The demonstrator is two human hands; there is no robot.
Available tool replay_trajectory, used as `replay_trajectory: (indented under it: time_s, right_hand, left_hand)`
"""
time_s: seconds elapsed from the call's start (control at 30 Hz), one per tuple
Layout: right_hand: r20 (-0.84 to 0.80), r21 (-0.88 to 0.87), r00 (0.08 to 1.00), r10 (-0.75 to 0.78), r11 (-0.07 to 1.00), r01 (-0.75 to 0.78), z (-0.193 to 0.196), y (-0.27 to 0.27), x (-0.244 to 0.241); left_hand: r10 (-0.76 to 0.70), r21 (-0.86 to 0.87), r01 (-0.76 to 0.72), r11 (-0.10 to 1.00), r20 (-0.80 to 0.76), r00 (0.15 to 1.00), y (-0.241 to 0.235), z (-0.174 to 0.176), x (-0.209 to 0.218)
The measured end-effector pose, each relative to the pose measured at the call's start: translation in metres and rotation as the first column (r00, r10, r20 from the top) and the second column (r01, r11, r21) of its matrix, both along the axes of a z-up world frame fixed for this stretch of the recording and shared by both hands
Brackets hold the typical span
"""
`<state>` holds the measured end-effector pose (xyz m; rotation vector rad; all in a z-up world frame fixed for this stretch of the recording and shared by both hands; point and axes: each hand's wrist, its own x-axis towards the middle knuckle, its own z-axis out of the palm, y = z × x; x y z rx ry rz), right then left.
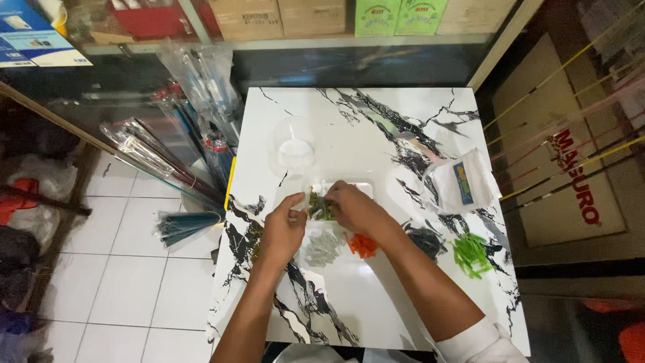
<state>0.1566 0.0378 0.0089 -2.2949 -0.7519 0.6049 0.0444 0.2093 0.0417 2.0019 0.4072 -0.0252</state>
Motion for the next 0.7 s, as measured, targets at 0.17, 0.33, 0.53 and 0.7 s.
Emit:
replay_trajectory:
  time_s: [0.17, 0.33, 0.53, 0.7]
  right_hand:
    - [-0.045, 0.141, 0.998, 0.046, 0.989, -0.039, 0.049, -0.004, -0.011]
    - [-0.014, -0.071, 0.998, 0.054, 0.996, -0.055, 0.029, 0.0, -0.001]
    - [0.063, -0.167, 0.987, 0.148, 0.977, -0.136, 0.009, 0.024, 0.006]
    - [0.156, -0.231, 0.962, 0.224, 0.955, -0.185, 0.011, 0.032, 0.002]
  left_hand:
    - [-0.026, -0.029, 0.025, 0.999, -0.021, 0.999, 0.003, -0.006, 0.002]
    - [-0.035, -0.06, 0.03, 0.998, -0.069, 0.997, -0.003, 0.009, -0.001]
    - [-0.008, -0.178, -0.003, 0.984, -0.062, 0.998, -0.008, 0.022, 0.0]
    - [0.066, -0.283, -0.078, 0.956, -0.053, 0.996, -0.008, 0.012, 0.004]
